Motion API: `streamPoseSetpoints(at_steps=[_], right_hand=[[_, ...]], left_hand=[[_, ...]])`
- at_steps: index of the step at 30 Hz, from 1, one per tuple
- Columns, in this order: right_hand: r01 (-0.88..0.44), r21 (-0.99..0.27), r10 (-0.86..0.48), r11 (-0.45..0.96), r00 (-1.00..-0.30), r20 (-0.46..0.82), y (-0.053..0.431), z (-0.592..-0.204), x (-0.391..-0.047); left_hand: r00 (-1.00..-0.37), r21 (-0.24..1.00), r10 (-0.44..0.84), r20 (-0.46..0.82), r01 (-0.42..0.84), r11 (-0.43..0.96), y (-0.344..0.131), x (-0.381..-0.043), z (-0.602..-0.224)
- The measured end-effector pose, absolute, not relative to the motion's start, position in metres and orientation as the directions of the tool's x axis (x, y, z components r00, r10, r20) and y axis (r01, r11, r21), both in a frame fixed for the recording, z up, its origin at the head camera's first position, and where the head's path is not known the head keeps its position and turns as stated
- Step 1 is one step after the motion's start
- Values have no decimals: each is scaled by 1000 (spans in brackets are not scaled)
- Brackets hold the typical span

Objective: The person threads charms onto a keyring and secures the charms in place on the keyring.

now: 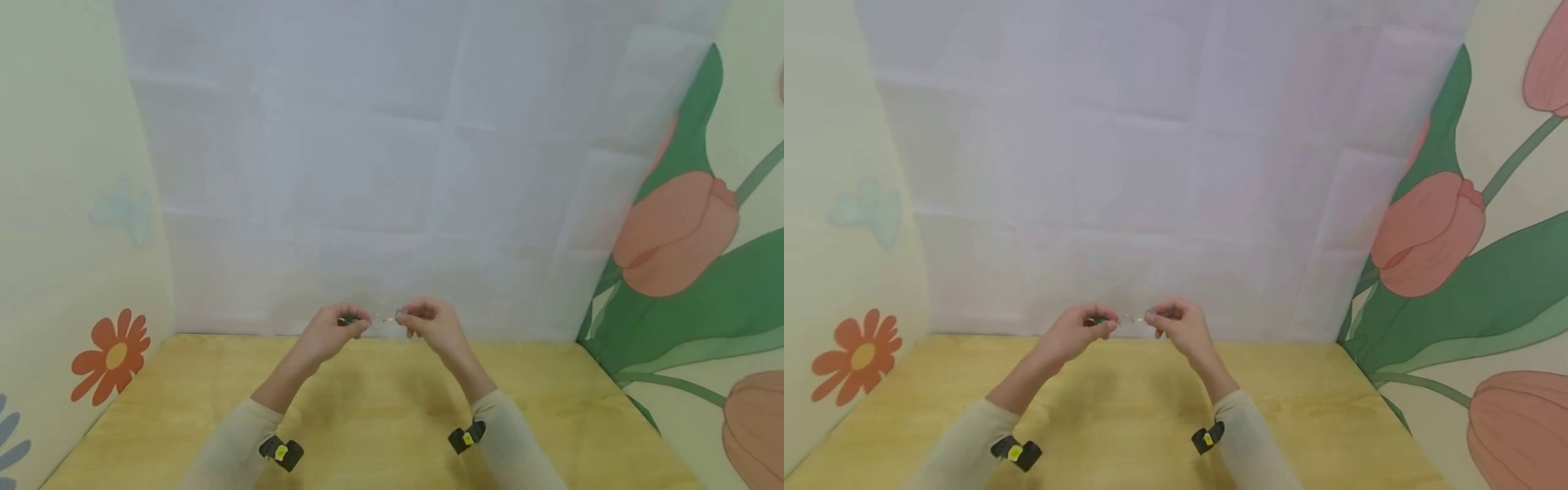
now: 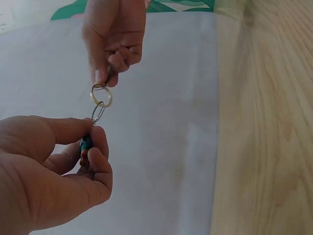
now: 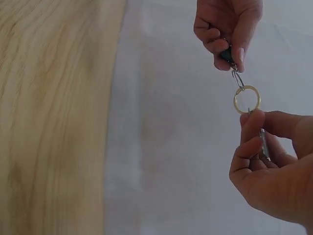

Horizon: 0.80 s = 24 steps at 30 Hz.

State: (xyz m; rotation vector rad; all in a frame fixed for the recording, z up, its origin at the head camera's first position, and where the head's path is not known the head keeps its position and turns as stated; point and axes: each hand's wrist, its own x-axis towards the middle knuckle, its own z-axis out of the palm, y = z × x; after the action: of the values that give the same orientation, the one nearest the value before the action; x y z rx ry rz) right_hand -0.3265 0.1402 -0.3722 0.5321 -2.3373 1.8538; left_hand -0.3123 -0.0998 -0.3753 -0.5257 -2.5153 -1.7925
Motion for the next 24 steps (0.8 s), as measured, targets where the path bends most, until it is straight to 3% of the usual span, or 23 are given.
streamPoseSetpoints(at_steps=[9, 17, 24], right_hand=[[-238, -897, -315, 372, -942, 119, 149, -406, -346], [-198, -802, -370, 563, -929, -30, 160, -423, -348], [-224, -748, -418, 624, -905, -78, 160, -433, -349]], left_hand=[[-939, 858, 314, 143, 276, 433, -106, -330, -405], [-921, 756, 360, 149, 341, 559, -102, -337, -431], [-929, 699, 365, 69, 306, 646, -100, -330, -441]])
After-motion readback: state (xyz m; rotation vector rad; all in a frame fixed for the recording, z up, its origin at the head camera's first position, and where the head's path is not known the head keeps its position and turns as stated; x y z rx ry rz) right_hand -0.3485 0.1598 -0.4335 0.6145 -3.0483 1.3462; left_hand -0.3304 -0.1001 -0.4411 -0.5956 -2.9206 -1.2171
